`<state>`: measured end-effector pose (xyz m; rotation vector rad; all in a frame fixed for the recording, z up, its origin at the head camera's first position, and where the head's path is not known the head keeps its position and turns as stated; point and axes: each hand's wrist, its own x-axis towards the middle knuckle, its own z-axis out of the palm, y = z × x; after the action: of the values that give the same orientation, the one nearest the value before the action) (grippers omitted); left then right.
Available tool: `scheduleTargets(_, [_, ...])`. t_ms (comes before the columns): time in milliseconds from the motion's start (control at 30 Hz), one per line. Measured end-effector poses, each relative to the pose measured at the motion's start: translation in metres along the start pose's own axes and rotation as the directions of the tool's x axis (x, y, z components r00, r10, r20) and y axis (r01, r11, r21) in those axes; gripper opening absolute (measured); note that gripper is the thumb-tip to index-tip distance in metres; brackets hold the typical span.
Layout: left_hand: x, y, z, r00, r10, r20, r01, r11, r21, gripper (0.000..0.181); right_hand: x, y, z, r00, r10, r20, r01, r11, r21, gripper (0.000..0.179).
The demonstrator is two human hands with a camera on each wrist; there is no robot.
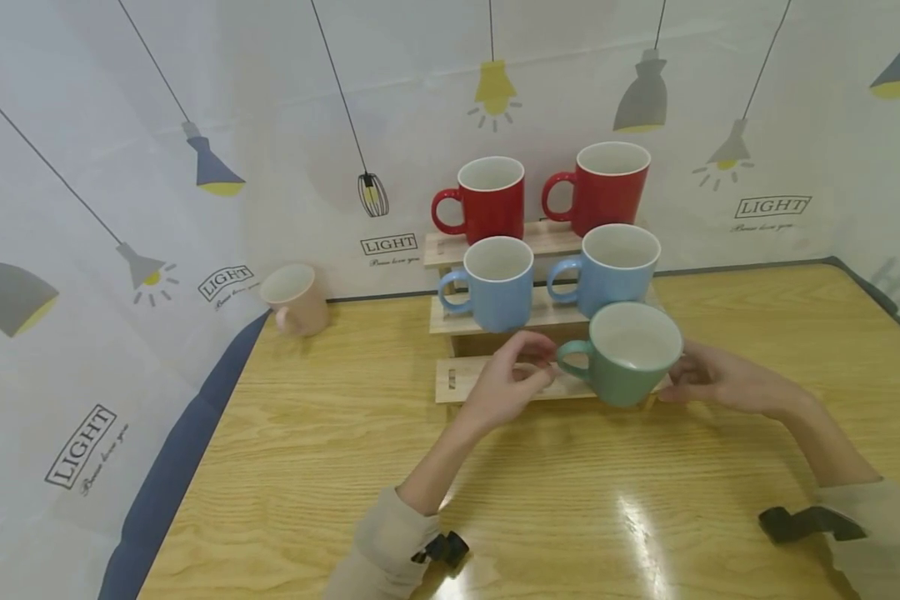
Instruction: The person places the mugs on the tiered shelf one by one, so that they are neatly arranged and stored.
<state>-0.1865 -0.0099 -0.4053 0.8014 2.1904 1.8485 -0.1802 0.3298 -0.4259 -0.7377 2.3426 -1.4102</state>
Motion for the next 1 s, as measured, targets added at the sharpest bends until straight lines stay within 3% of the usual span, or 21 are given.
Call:
scheduleTargets(400, [-0.026, -0.003, -0.036, 0.999, -0.022, -0.031, 0.024, 0.998, 0.056, 0.024, 0.001, -0.001, 0.002, 0.999, 0.001, -0.033, -0.003, 0.999, -0.053, 0.066])
scheduleTargets(600, [-0.039, 0.001, -0.058, 0.999, -0.038, -0.028, 0.039, 0.999, 0.036, 0.023, 0.0, -0.001, 0.002, 1.0, 0.015, -0.027, -0.016, 1.0, -0.011, 0.065])
scheduleTargets(833, [-0.055, -0.001, -0.087, 0.999, -0.047, -0.02, 0.048, 0.996, 0.073, 0.022, -0.001, -0.001, 0.002, 1.0, -0.003, -0.024, 0.002, 1.0, -0.019, 0.062])
scheduleTargets(1000, [-0.067, -0.002, -0.111, 0.996, -0.06, -0.069, 0.067, 0.993, 0.101, 0.024, -0.001, 0.0, 0.001, 1.0, 0.002, -0.03, -0.003, 0.999, -0.04, 0.062])
